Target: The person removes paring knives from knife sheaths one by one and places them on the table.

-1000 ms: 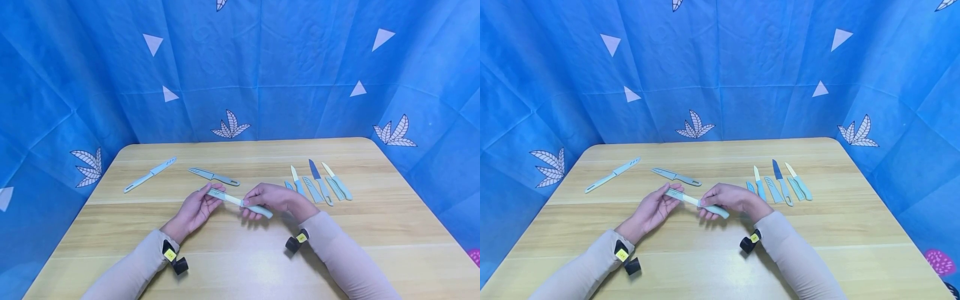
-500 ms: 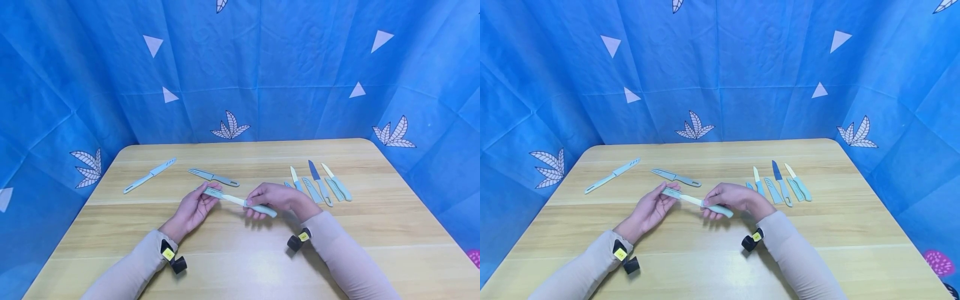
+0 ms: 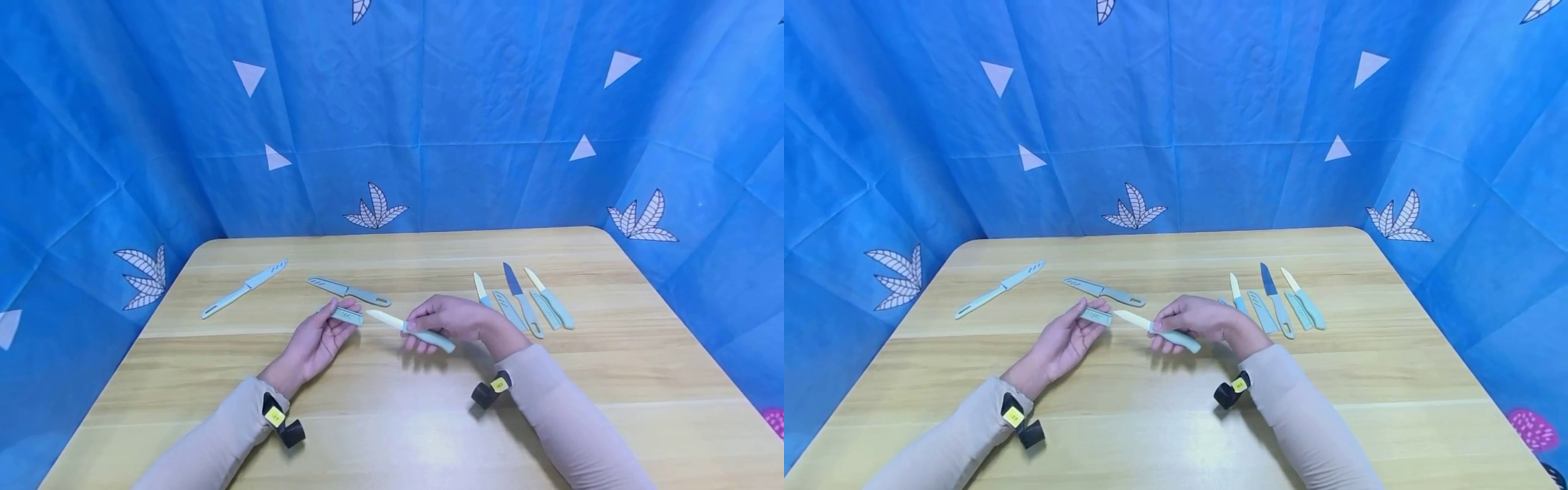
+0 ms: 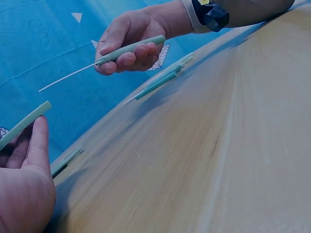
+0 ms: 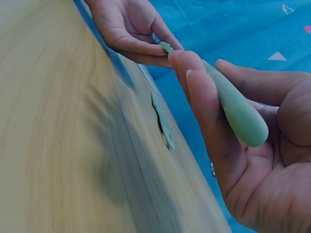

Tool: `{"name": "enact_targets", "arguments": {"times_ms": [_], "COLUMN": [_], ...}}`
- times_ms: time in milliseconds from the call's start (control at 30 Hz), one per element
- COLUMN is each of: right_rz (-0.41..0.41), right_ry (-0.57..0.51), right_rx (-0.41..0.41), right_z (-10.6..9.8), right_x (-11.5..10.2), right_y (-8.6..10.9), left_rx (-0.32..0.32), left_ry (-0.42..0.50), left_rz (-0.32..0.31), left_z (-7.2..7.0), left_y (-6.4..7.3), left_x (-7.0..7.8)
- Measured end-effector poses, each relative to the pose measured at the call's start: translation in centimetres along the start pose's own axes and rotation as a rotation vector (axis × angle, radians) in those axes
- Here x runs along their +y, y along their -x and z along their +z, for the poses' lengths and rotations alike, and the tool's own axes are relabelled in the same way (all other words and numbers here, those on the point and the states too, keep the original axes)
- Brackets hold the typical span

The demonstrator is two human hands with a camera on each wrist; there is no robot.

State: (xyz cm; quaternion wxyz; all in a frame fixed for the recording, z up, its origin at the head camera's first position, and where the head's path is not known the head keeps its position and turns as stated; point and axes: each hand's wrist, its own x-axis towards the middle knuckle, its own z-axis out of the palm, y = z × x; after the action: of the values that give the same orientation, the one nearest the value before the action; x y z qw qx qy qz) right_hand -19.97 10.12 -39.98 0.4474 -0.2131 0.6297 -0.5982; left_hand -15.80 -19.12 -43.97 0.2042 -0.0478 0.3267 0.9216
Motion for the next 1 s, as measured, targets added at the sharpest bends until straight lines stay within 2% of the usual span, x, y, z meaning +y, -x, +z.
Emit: {"name": "enact_targets", "arguments": {"times_ms": [167, 333, 600, 867, 1000], "right_rz": [-0.011, -0.011, -0.021, -0.032, -0.04], "right_ry": [0.007, 0.024, 0.066, 0.065, 0.096], "right_rx": [0.008, 0.028, 0.07, 0.12, 0.151], "right_z": [-0.03, -0.18, -0.45, -0.49, -0.66], "right_x": [-0.15, -0.19, -0.19, -0.49, -0.65], "right_y": [-0.01, 0.06, 0.24, 0.36, 0.53], "left_rx": [0.023, 0.013, -0.041, -0.17, -0.151], "left_ry": [-0.007, -0.018, -0.05, -0.156, -0.165], "left_rz": [-0.001, 0.013, 0.026, 0.005, 0.003], "left_z": [-0.04, 0.1, 0.34, 0.26, 0.28], "left_y": [0.21, 0.36, 0.35, 0.26, 0.23], "left_x": [0.06, 0.04, 0.08, 0.37, 0.63]}}
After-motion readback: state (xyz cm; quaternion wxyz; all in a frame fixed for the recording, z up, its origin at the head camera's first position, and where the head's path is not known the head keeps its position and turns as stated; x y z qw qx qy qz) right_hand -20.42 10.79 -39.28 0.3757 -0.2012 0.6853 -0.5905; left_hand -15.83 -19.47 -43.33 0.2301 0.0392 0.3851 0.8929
